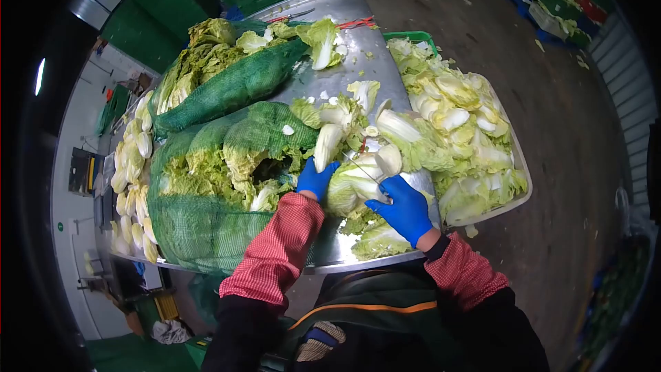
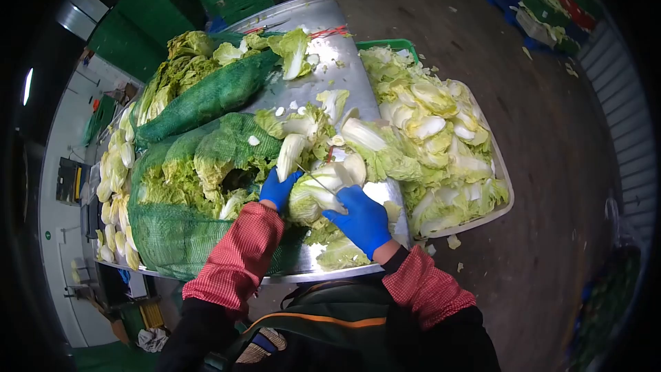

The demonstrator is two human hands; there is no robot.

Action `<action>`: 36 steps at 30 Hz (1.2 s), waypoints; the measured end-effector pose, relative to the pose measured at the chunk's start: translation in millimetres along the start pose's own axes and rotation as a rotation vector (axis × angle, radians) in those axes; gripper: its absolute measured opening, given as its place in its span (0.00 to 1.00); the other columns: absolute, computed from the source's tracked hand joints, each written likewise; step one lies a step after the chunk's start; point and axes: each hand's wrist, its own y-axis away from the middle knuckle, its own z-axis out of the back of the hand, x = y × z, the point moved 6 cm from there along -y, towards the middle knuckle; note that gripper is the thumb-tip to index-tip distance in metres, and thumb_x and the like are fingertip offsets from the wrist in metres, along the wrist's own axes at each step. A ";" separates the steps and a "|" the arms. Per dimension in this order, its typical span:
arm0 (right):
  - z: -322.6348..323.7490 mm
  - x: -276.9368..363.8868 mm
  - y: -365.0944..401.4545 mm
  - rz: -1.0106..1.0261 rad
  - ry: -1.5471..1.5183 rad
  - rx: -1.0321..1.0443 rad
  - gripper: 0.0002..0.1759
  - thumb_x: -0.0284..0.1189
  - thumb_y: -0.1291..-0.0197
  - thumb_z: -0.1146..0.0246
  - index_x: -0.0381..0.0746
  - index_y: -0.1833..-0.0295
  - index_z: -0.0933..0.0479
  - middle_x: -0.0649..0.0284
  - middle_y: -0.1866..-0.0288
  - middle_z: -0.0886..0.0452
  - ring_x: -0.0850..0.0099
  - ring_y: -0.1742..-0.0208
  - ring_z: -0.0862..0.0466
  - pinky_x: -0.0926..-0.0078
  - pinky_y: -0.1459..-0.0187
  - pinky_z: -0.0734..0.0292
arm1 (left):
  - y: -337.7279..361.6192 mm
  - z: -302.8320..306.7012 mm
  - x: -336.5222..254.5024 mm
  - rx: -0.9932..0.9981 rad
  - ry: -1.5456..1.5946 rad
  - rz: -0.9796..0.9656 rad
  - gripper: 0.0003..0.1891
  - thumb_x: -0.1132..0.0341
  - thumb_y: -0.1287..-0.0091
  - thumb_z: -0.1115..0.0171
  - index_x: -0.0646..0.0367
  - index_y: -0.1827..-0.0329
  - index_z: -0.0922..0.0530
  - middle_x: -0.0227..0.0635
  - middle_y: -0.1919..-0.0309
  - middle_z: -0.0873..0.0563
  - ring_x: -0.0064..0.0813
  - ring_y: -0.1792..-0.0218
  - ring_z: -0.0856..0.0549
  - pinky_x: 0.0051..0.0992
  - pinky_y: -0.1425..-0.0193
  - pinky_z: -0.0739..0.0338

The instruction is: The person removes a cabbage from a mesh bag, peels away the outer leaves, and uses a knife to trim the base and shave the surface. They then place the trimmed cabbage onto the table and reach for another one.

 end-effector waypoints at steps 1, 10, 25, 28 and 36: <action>-1.4 -6.8 0.5 -0.037 -0.040 0.027 0.19 0.41 0.49 0.27 0.40 0.61 0.25 0.59 0.68 0.24 0.62 0.70 0.22 0.68 0.66 0.25 | -9.4 -4.6 8.1 0.013 0.084 -0.010 0.45 0.37 0.49 0.28 0.70 0.41 0.28 0.55 0.51 0.17 0.45 0.49 0.17 0.38 0.45 0.25; 57.2 39.7 -5.7 -0.226 -0.518 0.216 0.15 0.32 0.48 0.27 0.36 0.64 0.26 0.68 0.74 0.28 0.79 0.71 0.29 0.78 0.67 0.29 | -12.1 10.9 -30.7 0.005 -0.061 -0.271 0.52 0.39 0.50 0.26 0.69 0.30 0.35 0.57 0.42 0.22 0.46 0.40 0.22 0.36 0.35 0.30; 173.6 -86.2 -27.2 -0.292 -0.503 -0.737 0.13 0.32 0.37 0.34 0.40 0.51 0.27 0.71 0.73 0.26 0.85 0.75 0.27 0.87 0.84 0.33 | 76.0 -20.8 -129.1 -0.015 -0.286 -0.468 0.44 0.50 0.48 0.25 0.61 0.30 0.33 0.54 0.44 0.21 0.47 0.43 0.21 0.39 0.39 0.27; 100.5 -122.4 6.1 -0.451 -0.429 -0.485 0.19 0.36 0.37 0.34 0.40 0.45 0.26 0.70 0.70 0.25 0.80 0.73 0.27 0.81 0.81 0.29 | 112.0 -64.1 -150.9 0.348 -0.375 -0.566 0.54 0.41 0.56 0.24 0.60 0.28 0.37 0.57 0.47 0.21 0.52 0.43 0.22 0.42 0.39 0.27; 19.9 -102.4 45.8 -0.709 -0.472 0.076 0.29 0.49 0.40 0.34 0.43 0.40 0.27 0.65 0.68 0.23 0.77 0.70 0.24 0.76 0.77 0.24 | 42.4 -66.7 -53.1 0.513 0.015 -0.153 0.46 0.46 0.47 0.27 0.63 0.29 0.36 0.50 0.47 0.18 0.40 0.48 0.16 0.34 0.41 0.23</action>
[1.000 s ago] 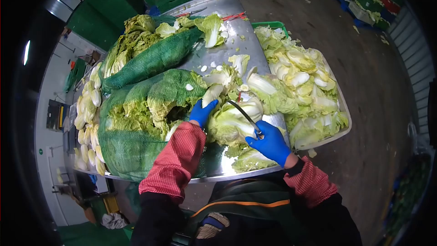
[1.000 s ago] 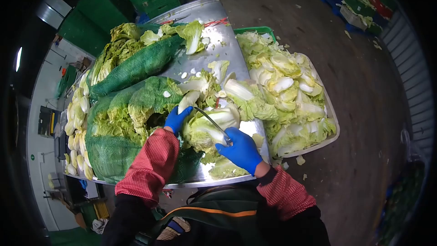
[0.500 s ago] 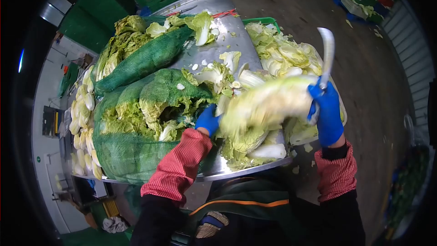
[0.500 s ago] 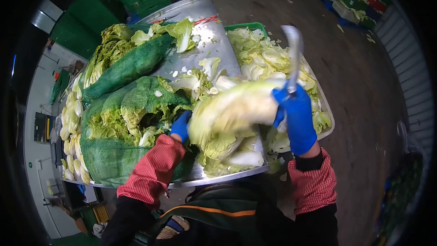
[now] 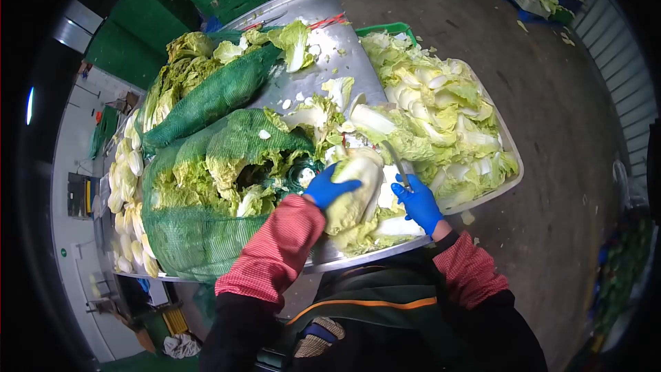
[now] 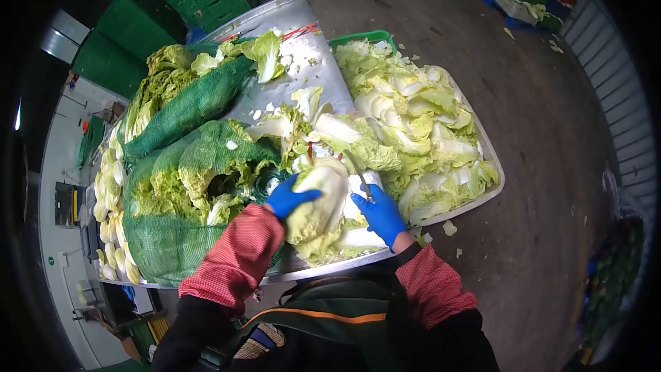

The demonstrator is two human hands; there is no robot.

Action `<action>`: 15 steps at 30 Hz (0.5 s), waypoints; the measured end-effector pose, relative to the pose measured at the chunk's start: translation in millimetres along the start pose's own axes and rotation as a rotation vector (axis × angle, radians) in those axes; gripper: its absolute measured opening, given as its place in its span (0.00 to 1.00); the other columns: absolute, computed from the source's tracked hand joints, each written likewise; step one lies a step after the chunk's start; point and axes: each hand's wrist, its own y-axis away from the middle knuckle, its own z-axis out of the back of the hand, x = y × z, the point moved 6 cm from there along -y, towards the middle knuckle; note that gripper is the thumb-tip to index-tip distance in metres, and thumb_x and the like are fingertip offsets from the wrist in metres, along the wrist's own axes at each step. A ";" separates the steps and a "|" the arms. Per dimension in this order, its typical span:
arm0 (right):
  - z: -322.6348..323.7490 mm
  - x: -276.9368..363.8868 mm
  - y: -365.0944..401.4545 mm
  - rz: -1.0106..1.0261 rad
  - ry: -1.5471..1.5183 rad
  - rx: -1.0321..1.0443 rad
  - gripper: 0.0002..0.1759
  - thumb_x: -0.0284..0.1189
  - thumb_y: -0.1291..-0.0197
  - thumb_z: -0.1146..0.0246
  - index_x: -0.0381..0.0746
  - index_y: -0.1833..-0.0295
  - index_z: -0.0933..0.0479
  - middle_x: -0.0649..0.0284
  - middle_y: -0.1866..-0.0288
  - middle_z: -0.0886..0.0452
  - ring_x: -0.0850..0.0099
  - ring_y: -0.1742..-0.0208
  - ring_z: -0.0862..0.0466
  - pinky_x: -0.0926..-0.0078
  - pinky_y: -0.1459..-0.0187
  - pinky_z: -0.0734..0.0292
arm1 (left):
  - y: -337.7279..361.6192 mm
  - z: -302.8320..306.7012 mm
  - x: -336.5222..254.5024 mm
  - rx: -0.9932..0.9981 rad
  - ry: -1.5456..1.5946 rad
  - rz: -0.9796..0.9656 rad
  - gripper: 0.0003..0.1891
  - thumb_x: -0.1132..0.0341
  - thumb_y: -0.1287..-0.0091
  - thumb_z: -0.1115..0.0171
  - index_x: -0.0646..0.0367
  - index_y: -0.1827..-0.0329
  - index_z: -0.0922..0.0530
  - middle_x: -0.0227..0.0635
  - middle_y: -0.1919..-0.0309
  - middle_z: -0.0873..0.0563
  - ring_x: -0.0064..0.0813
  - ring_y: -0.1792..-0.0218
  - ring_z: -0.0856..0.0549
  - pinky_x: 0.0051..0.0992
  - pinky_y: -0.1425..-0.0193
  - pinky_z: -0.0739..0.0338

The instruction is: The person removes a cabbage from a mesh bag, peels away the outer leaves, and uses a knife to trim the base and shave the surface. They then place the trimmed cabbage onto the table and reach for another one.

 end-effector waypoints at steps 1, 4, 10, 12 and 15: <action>-2.8 6.3 0.0 0.017 0.006 0.037 0.30 0.50 0.40 0.34 0.43 0.39 0.27 0.64 0.68 0.23 0.77 0.69 0.24 0.76 0.77 0.24 | 1.6 4.7 2.7 0.034 0.293 0.105 0.41 0.51 0.43 0.28 0.63 0.31 0.34 0.47 0.46 0.17 0.37 0.49 0.15 0.33 0.42 0.22; -12.4 37.1 -2.5 0.256 0.065 0.045 0.36 0.50 0.42 0.32 0.40 0.34 0.31 0.63 0.68 0.23 0.73 0.69 0.23 0.72 0.66 0.22 | 28.7 -4.3 -28.7 0.082 0.957 0.041 0.31 0.65 0.39 0.34 0.66 0.33 0.32 0.45 0.48 0.17 0.36 0.51 0.14 0.33 0.45 0.19; -26.4 116.5 16.8 0.427 0.164 0.122 0.36 0.44 0.45 0.30 0.38 0.35 0.32 0.54 0.58 0.16 0.62 0.63 0.17 0.67 0.57 0.22 | 52.5 0.1 -53.3 -0.028 0.939 -0.164 0.32 0.67 0.39 0.35 0.64 0.31 0.35 0.43 0.45 0.19 0.34 0.48 0.17 0.33 0.41 0.23; -33.9 118.4 19.9 0.499 0.151 0.119 0.34 0.42 0.45 0.30 0.38 0.36 0.31 0.55 0.60 0.17 0.65 0.66 0.17 0.67 0.61 0.21 | 62.4 6.5 -56.9 -0.049 0.957 -0.215 0.32 0.69 0.39 0.35 0.63 0.31 0.36 0.41 0.44 0.19 0.33 0.47 0.17 0.32 0.41 0.23; -40.9 127.1 30.9 0.436 0.090 0.213 0.31 0.38 0.45 0.30 0.39 0.38 0.30 0.59 0.65 0.19 0.70 0.72 0.19 0.71 0.70 0.21 | 72.1 11.1 -47.0 -0.073 1.020 -0.189 0.32 0.68 0.39 0.35 0.64 0.31 0.35 0.41 0.44 0.20 0.33 0.47 0.18 0.33 0.41 0.23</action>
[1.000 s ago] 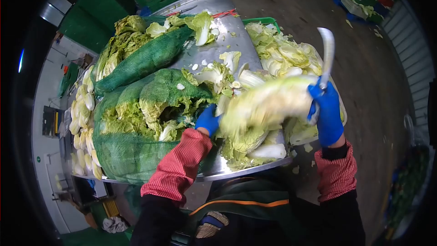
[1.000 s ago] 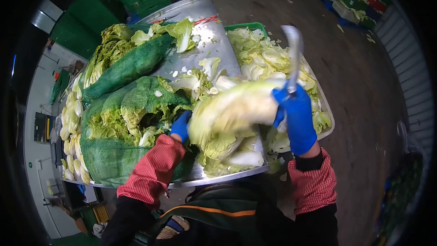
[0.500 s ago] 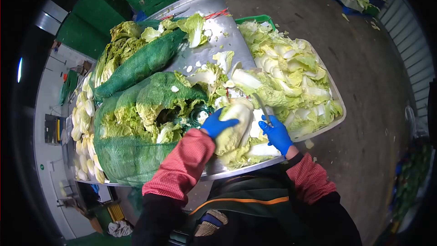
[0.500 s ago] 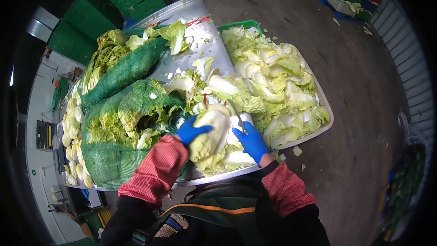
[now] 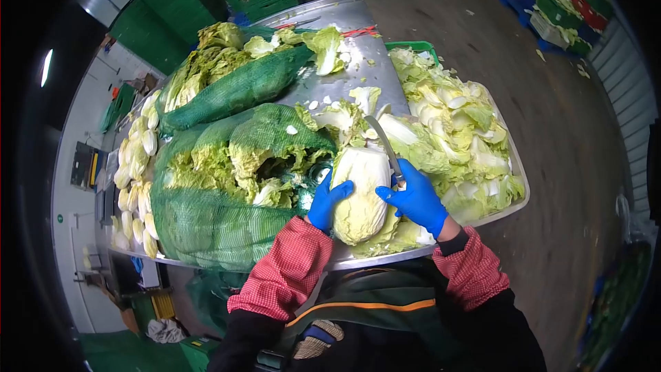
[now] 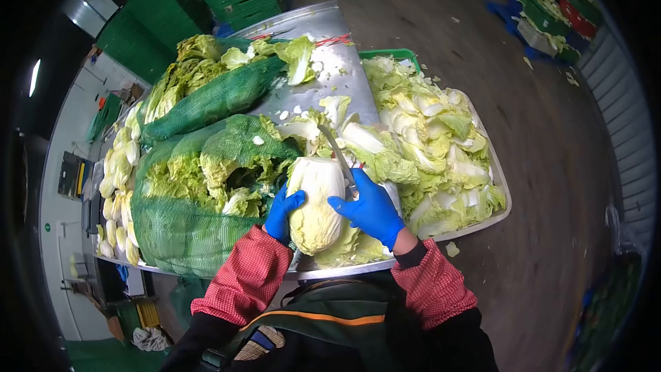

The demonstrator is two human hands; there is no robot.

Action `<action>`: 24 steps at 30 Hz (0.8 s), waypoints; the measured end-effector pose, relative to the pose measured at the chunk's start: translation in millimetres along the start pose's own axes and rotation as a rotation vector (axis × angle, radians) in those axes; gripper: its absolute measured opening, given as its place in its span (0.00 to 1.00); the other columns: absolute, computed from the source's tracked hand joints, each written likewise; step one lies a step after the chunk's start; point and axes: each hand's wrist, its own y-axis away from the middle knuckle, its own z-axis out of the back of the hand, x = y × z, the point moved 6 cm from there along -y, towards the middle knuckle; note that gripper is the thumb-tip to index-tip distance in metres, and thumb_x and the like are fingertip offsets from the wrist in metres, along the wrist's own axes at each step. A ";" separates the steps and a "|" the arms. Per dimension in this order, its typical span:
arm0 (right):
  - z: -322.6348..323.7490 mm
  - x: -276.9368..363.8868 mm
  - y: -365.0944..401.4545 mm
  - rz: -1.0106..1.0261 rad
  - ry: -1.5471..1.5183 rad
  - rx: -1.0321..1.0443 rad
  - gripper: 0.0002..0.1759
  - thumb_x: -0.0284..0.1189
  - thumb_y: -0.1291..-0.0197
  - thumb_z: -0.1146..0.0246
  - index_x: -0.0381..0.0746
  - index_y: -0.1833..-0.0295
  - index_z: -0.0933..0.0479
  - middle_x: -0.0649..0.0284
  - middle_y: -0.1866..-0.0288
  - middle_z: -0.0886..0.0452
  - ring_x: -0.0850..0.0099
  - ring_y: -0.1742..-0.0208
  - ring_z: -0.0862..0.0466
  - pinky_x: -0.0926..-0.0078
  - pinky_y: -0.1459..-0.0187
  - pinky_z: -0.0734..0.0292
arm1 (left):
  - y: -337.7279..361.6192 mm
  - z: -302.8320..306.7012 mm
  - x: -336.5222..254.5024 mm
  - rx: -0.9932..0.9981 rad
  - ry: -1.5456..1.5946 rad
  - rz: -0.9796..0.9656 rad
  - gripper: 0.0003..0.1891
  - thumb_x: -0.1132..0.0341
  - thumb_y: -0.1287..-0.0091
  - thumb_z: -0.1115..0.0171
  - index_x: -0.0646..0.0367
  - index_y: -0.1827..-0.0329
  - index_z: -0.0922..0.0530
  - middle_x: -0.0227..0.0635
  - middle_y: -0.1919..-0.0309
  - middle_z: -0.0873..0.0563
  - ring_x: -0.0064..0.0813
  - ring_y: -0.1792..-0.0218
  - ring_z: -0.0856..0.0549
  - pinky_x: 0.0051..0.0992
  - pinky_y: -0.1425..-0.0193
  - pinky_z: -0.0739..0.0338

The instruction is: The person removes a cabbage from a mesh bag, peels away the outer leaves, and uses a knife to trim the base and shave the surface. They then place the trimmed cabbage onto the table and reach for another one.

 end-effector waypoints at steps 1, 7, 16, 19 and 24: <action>-2.9 4.3 1.5 -0.044 -0.042 0.038 0.31 0.37 0.45 0.30 0.39 0.38 0.30 0.60 0.66 0.19 0.72 0.74 0.19 0.73 0.73 0.22 | 4.4 1.8 -2.4 -0.010 -0.023 -0.021 0.33 0.68 0.39 0.34 0.64 0.31 0.35 0.42 0.44 0.20 0.33 0.47 0.17 0.33 0.41 0.23; -11.5 -13.9 0.7 -0.140 -0.101 -0.005 0.26 0.32 0.42 0.33 0.42 0.38 0.29 0.67 0.72 0.24 0.79 0.77 0.23 0.79 0.78 0.23 | 25.8 -2.2 -11.6 -0.065 0.171 0.002 0.32 0.64 0.39 0.35 0.65 0.32 0.35 0.43 0.44 0.20 0.35 0.47 0.17 0.34 0.41 0.22; -14.6 30.8 -1.6 0.279 0.283 0.026 0.33 0.35 0.44 0.34 0.44 0.32 0.33 0.53 0.47 0.18 0.57 0.58 0.16 0.66 0.53 0.22 | 23.0 15.5 -4.4 -0.053 -0.159 -0.141 0.33 0.65 0.38 0.34 0.64 0.31 0.35 0.42 0.45 0.19 0.34 0.47 0.17 0.34 0.42 0.22; -12.5 23.8 -2.2 0.206 0.240 0.004 0.31 0.31 0.44 0.35 0.43 0.34 0.32 0.53 0.51 0.18 0.61 0.60 0.16 0.68 0.57 0.21 | 23.3 13.9 0.0 -0.061 -0.086 -0.092 0.33 0.64 0.38 0.34 0.64 0.31 0.35 0.42 0.45 0.19 0.35 0.47 0.17 0.35 0.41 0.22; 11.1 3.9 12.9 -0.036 -0.178 -0.021 0.27 0.21 0.43 0.38 0.43 0.37 0.30 0.63 0.56 0.20 0.76 0.63 0.18 0.76 0.70 0.21 | 31.8 10.9 2.9 -0.274 0.498 0.237 0.35 0.51 0.36 0.37 0.63 0.32 0.33 0.47 0.43 0.20 0.44 0.45 0.18 0.41 0.37 0.24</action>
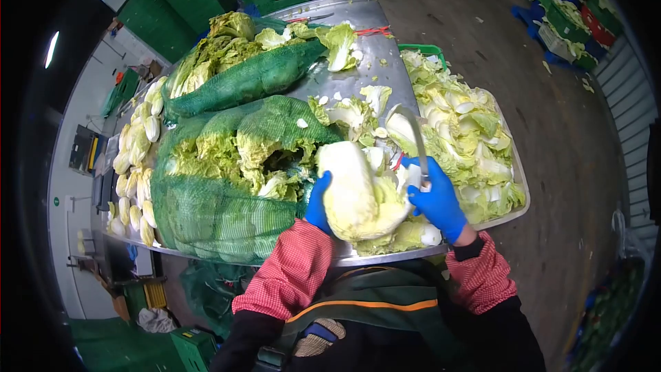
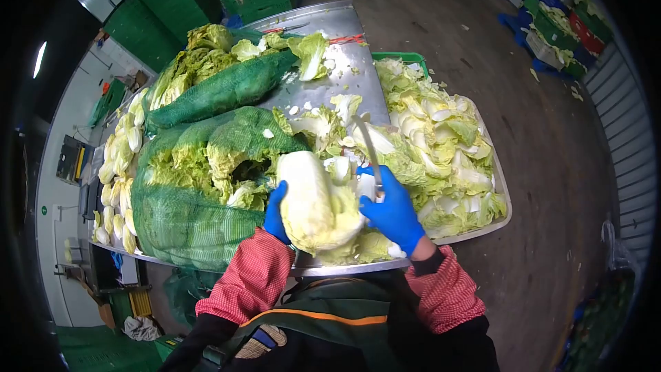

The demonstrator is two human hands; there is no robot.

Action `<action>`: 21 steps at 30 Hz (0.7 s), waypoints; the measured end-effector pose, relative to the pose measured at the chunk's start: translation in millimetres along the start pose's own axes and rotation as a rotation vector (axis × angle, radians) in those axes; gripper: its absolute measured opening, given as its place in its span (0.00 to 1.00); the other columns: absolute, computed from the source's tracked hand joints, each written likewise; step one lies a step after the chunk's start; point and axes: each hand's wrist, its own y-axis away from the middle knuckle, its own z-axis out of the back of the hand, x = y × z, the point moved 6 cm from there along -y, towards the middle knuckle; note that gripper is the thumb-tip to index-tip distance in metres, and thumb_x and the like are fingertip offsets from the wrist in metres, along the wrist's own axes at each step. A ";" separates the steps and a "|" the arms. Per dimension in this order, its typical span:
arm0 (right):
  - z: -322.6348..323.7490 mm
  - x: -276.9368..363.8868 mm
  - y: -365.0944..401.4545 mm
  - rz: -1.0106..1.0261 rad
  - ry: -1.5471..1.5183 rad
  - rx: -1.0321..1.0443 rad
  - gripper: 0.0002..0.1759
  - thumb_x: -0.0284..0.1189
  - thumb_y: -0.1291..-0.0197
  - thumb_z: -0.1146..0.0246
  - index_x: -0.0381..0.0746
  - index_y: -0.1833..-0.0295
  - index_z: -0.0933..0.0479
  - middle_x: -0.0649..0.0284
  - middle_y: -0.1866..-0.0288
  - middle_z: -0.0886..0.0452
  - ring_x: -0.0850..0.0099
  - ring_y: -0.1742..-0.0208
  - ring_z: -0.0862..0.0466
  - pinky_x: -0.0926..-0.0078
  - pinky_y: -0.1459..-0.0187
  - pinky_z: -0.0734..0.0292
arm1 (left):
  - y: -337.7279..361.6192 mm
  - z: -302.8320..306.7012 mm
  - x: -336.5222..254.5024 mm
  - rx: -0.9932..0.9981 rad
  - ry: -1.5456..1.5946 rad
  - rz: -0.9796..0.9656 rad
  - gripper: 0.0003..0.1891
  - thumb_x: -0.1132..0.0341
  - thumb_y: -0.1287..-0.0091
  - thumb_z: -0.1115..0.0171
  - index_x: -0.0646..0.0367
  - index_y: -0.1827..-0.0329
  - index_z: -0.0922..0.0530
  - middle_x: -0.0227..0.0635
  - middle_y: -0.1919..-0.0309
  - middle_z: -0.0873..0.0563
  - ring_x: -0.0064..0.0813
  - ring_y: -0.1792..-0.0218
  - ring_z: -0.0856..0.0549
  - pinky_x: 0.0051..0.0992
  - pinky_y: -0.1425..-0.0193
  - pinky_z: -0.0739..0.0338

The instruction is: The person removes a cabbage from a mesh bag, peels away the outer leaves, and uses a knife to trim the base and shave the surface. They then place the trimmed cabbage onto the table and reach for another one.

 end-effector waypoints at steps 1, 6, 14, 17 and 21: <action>10.5 4.1 2.1 0.043 -0.020 -0.014 0.26 0.19 0.43 0.40 0.43 0.37 0.30 0.68 0.56 0.22 0.80 0.62 0.20 0.82 0.75 0.24 | -5.8 -0.7 -5.9 0.092 0.036 -0.011 0.37 0.44 0.36 0.41 0.61 0.32 0.32 0.49 0.42 0.20 0.47 0.44 0.18 0.45 0.36 0.24; 21.2 9.1 -8.2 0.143 0.730 -0.177 0.48 0.47 0.48 0.28 0.44 0.25 0.41 0.51 0.63 0.18 0.64 0.65 0.15 0.65 0.59 0.20 | -31.2 7.8 -6.8 0.285 0.305 -0.107 0.30 0.47 0.30 0.48 0.59 0.32 0.30 0.48 0.40 0.21 0.46 0.44 0.19 0.44 0.37 0.23; -22.6 -2.0 -12.7 -0.034 0.135 0.069 0.34 0.41 0.41 0.31 0.46 0.30 0.32 0.67 0.70 0.23 0.81 0.76 0.25 0.80 0.78 0.25 | -39.7 -9.4 9.1 0.261 -0.234 -0.012 0.32 0.48 0.28 0.48 0.64 0.31 0.35 0.47 0.42 0.21 0.39 0.45 0.18 0.38 0.37 0.24; -31.6 -3.7 -7.9 -0.050 0.140 0.079 0.33 0.41 0.41 0.31 0.47 0.31 0.31 0.68 0.72 0.24 0.81 0.76 0.25 0.79 0.79 0.25 | -26.2 -2.8 21.1 0.238 -0.253 -0.013 0.33 0.56 0.32 0.41 0.66 0.30 0.37 0.45 0.44 0.20 0.38 0.46 0.18 0.36 0.38 0.24; -23.6 -8.3 -13.4 0.003 0.244 0.000 0.34 0.43 0.42 0.31 0.48 0.31 0.32 0.65 0.74 0.23 0.74 0.74 0.21 0.73 0.70 0.23 | -6.2 -15.4 11.0 0.239 -0.315 -0.123 0.37 0.61 0.38 0.36 0.66 0.28 0.39 0.47 0.40 0.23 0.41 0.42 0.20 0.37 0.37 0.25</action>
